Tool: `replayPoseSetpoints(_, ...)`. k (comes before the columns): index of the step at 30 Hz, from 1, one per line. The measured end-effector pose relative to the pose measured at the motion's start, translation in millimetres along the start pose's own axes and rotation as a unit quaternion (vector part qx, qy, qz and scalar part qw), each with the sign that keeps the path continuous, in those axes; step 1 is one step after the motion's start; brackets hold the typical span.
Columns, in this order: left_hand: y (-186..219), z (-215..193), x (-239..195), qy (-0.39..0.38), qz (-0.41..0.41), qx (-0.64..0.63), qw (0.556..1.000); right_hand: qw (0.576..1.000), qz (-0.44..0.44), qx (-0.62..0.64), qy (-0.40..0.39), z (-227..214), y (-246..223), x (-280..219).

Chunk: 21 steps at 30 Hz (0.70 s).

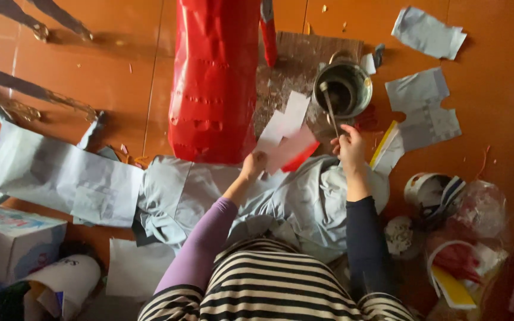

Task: Apply red paper strips to a structured frame using adhesive.

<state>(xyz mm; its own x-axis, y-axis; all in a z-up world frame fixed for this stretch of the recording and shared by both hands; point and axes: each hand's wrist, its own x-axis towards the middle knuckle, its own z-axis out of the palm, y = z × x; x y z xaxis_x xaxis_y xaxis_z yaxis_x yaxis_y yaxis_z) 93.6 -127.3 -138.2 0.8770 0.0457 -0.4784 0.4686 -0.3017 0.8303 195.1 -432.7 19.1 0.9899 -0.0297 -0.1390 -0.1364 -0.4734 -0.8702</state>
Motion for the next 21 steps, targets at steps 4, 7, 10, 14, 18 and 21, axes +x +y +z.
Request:
replayPoseSetpoints(4, -35.8, 2.5, 1.5, 0.160, 0.139, 0.029, 0.977, 0.938, 0.182, 0.290, -0.058, 5.3, 0.2, -27.9)
replayPoseSetpoints(7, 4.1, -5.6, -26.7, 0.099, -0.038, -0.328, 0.939, 0.912, 0.156, 0.370, -0.083, 7.1, -23.3, -52.9)
replayPoseSetpoints(10, -15.7, 4.9, -26.3, 0.090, -0.047, -0.380, 0.920, 0.925, 0.120, 0.341, -0.119, 21.9, -28.0, -74.6)
replayPoseSetpoints(14, -36.1, 12.8, -23.8, 0.002, -0.091, -0.487, 0.869, 0.983, 0.095, 0.078, -0.139, 62.6, -25.1, -92.8)
replayPoseSetpoints(18, -6.1, 7.7, -33.5, -0.068, -0.118, -0.521, 0.843, 0.931, -0.237, -0.257, -0.106, 96.4, -23.2, -88.6)
replayPoseSetpoints(21, 2.5, 8.2, -32.2, -0.051, -0.153, -0.525, 0.836, 0.902, -0.235, -0.332, -0.146, 119.6, -32.4, -75.7)
